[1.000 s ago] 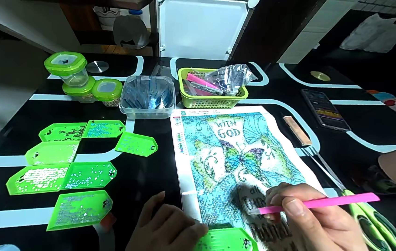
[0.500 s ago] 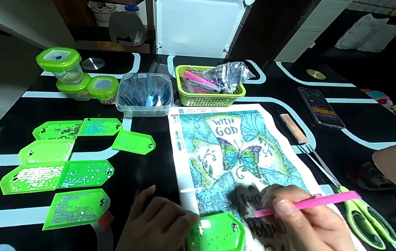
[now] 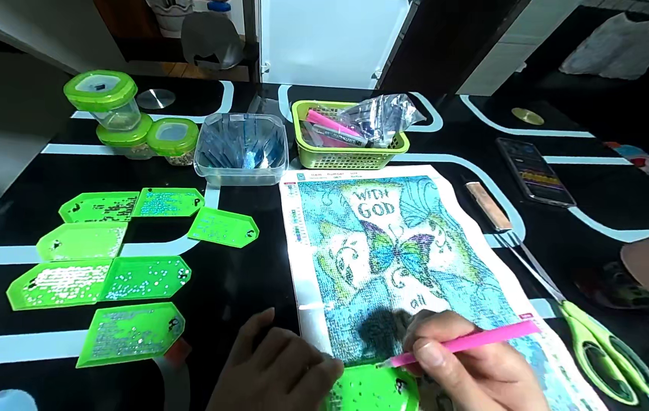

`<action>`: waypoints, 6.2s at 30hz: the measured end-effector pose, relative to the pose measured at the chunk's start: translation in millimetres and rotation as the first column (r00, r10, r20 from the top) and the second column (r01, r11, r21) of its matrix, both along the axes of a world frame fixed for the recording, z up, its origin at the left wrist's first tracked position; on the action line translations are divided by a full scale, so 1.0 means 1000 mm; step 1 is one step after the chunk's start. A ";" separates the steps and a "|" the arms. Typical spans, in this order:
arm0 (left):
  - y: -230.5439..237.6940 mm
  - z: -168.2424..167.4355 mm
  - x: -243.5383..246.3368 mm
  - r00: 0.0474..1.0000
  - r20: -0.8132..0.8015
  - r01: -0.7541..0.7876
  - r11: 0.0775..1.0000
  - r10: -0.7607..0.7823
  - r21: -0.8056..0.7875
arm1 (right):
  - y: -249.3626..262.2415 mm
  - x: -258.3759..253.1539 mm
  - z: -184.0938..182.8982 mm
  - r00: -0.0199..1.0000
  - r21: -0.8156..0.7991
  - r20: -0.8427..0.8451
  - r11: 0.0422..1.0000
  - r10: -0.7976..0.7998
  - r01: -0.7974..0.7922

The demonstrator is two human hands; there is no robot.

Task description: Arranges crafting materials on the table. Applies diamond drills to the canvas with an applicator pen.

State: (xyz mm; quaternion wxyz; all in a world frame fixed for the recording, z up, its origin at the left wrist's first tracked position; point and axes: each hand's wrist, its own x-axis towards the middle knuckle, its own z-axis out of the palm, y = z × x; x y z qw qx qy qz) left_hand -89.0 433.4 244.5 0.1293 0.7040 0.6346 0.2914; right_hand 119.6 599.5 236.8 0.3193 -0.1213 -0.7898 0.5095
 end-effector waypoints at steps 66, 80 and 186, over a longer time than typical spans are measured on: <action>0.000 0.000 -0.004 0.998 0.024 0.065 0.994 -0.063 -0.094 | 0.019 -0.024 -0.014 0.986 0.234 0.070 0.963 -0.152 0.132; -0.001 -0.001 -0.004 0.999 -0.007 0.050 0.995 -0.050 -0.081 | 0.013 -0.020 0.001 0.975 0.180 0.159 0.975 -0.156 0.126; 0.000 0.002 -0.006 0.998 -0.021 0.050 0.993 -0.052 -0.110 | 0.015 -0.014 0.010 0.994 0.046 0.057 0.995 -0.089 0.087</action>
